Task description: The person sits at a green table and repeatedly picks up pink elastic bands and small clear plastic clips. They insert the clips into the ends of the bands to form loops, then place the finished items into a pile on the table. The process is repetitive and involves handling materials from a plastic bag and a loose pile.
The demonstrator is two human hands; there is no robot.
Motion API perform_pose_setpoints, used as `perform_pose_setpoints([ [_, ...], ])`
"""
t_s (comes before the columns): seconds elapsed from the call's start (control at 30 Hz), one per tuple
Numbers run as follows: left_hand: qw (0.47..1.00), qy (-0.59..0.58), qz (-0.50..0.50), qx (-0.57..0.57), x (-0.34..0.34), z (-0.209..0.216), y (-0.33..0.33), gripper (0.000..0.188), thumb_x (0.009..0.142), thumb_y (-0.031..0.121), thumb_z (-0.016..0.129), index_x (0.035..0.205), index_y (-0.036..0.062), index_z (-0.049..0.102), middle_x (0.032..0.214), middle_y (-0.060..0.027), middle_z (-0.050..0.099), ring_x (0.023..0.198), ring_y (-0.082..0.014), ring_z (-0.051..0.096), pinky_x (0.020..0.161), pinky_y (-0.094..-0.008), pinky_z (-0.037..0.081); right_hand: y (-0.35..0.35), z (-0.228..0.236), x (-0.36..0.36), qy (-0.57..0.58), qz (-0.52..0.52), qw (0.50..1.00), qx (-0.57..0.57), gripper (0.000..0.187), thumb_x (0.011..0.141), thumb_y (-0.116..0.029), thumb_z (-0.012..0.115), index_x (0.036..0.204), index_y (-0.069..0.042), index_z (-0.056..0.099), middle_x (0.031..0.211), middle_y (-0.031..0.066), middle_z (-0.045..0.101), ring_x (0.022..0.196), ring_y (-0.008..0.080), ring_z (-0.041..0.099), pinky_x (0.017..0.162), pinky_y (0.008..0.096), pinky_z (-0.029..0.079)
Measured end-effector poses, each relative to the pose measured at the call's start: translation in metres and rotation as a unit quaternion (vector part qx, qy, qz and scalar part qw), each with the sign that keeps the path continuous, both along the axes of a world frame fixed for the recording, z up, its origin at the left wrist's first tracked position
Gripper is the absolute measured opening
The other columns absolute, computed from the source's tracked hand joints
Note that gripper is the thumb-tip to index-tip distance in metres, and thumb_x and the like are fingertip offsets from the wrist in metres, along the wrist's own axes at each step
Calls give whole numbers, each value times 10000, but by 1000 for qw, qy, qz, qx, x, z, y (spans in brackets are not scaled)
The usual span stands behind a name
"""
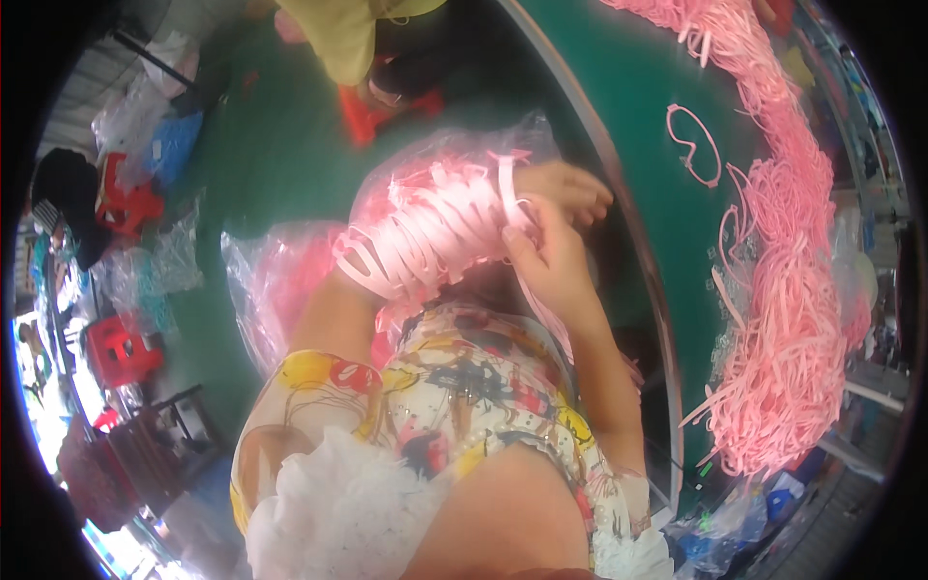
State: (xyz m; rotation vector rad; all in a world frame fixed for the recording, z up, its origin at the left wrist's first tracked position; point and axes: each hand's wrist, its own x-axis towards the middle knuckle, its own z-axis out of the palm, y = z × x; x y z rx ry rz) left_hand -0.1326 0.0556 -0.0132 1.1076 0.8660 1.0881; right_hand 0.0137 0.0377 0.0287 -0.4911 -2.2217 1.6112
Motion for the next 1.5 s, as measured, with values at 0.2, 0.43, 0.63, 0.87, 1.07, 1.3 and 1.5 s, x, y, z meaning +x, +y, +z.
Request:
perform_pose_setpoints([
  [0.2, 942, 265, 153, 137, -16, 30, 26, 330, 885, 241, 554, 1115, 18, 632, 995, -128, 683, 914, -189, 656, 802, -310, 510, -8, -30, -18, 171, -47, 979, -103, 811, 696, -96, 764, 1338, 32, 284, 1280, 128, 407, 1149, 218, 462, 938, 336, 426],
  [0.43, 853, 432, 197, 217, -37, -19, 69, 276, 795, 208, 573, 997, 53, 681, 962, -113, 694, 917, -267, 659, 807, -365, 506, -34, -25, -17, 61, 12, 998, -11, 1296, 513, -259, 892, 1422, 66, 28, 1433, 237, 221, 1326, 320, 289, 1082, 393, 260],
  [0.63, 902, 389, 161, 93, -41, -57, 85, 240, 773, 170, 560, 919, 39, 700, 828, -100, 704, 802, -210, 682, 741, -324, 518, -50, -45, -26, -11, -61, 995, 72, 1381, 523, -391, 863, 1414, 95, -73, 1475, 307, 85, 1373, 443, 127, 1109, 513, 95],
  [0.87, 878, 373, 295, 46, -50, -69, 95, 224, 781, 135, 525, 872, 24, 696, 737, -91, 694, 638, -168, 683, 662, -298, 536, -36, -65, -47, 82, -171, 971, 147, 1182, 615, -298, 841, 1415, 80, 58, 1431, 241, 261, 1320, 338, 323, 1072, 388, 279],
  [1.07, 888, 227, 397, -33, -59, -57, 83, 255, 839, 121, 540, 975, -61, 657, 815, -150, 692, 673, -175, 684, 652, -278, 541, -4, -83, -62, 161, -192, 957, 149, 857, 687, -194, 781, 1359, 20, 293, 1169, 209, 562, 1086, 317, 565, 923, 374, 434],
  [1.3, 930, 15, 322, -178, -59, -87, 48, 318, 872, 141, 542, 1108, -64, 601, 993, -171, 671, 856, -199, 673, 762, -278, 526, 46, -76, -53, -28, -173, 975, 133, 559, 695, -15, 671, 1233, -60, 527, 1052, 170, 648, 1005, 293, 624, 860, 335, 469],
  [1.5, 919, -62, 314, -230, -50, -107, 11, 329, 873, 142, 543, 1128, -60, 590, 1018, -169, 664, 893, -202, 662, 783, -277, 519, 63, -80, -70, -145, -124, 976, 108, 530, 724, -62, 629, 1244, -102, 535, 1074, 183, 644, 1033, 319, 612, 871, 354, 466],
])
